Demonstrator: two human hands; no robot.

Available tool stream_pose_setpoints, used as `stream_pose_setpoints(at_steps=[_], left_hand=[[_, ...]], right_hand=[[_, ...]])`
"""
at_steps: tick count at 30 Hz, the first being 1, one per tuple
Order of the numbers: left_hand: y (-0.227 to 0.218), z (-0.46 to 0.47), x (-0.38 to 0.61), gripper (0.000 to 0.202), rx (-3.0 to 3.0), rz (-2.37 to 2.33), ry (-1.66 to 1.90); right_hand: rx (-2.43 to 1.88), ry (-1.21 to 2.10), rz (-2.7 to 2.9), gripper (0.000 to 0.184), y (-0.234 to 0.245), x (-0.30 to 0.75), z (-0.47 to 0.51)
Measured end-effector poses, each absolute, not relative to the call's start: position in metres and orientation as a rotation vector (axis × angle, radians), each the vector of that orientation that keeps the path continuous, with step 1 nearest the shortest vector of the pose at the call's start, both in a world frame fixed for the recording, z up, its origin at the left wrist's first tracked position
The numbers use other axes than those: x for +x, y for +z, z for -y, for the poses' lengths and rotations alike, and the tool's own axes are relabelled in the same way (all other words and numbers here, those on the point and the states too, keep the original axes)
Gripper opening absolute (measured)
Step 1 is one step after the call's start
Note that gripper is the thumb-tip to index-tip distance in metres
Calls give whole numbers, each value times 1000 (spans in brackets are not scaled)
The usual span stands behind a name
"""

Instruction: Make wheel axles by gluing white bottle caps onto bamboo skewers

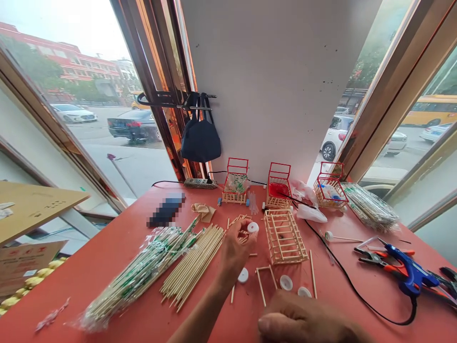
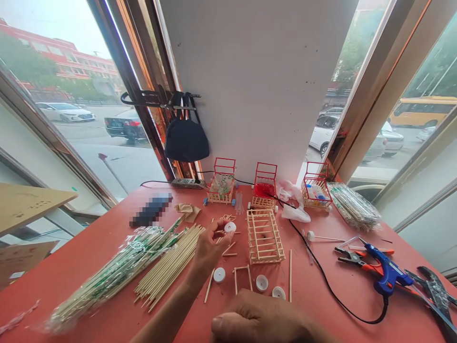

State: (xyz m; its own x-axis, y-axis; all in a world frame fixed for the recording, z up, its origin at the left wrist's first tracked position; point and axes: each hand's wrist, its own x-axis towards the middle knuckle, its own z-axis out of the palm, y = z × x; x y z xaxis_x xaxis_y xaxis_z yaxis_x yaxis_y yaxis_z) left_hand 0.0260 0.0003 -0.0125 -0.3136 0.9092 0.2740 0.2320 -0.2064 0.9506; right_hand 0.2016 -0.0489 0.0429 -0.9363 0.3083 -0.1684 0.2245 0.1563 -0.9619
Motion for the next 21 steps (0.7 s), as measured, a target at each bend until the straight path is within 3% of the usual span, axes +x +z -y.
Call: stream_pose_setpoints(at_steps=[4, 9, 16, 21], left_hand=[[-12, 0, 25, 22, 1382, -1502, 1562], [-8, 4, 22, 23, 1407, -1509, 1525], [-7, 7, 17, 30, 1387, -1518, 1503], [-13, 7, 15, 41, 1358, -1548, 1495]], right_hand=[[-675, 1740, 2462, 69, 49, 223, 62], [-1096, 1412, 2232, 61, 48, 299, 76], [-1981, 304, 1501, 55, 27, 459, 91], [-2352, -74, 1288, 42, 20, 506, 112]])
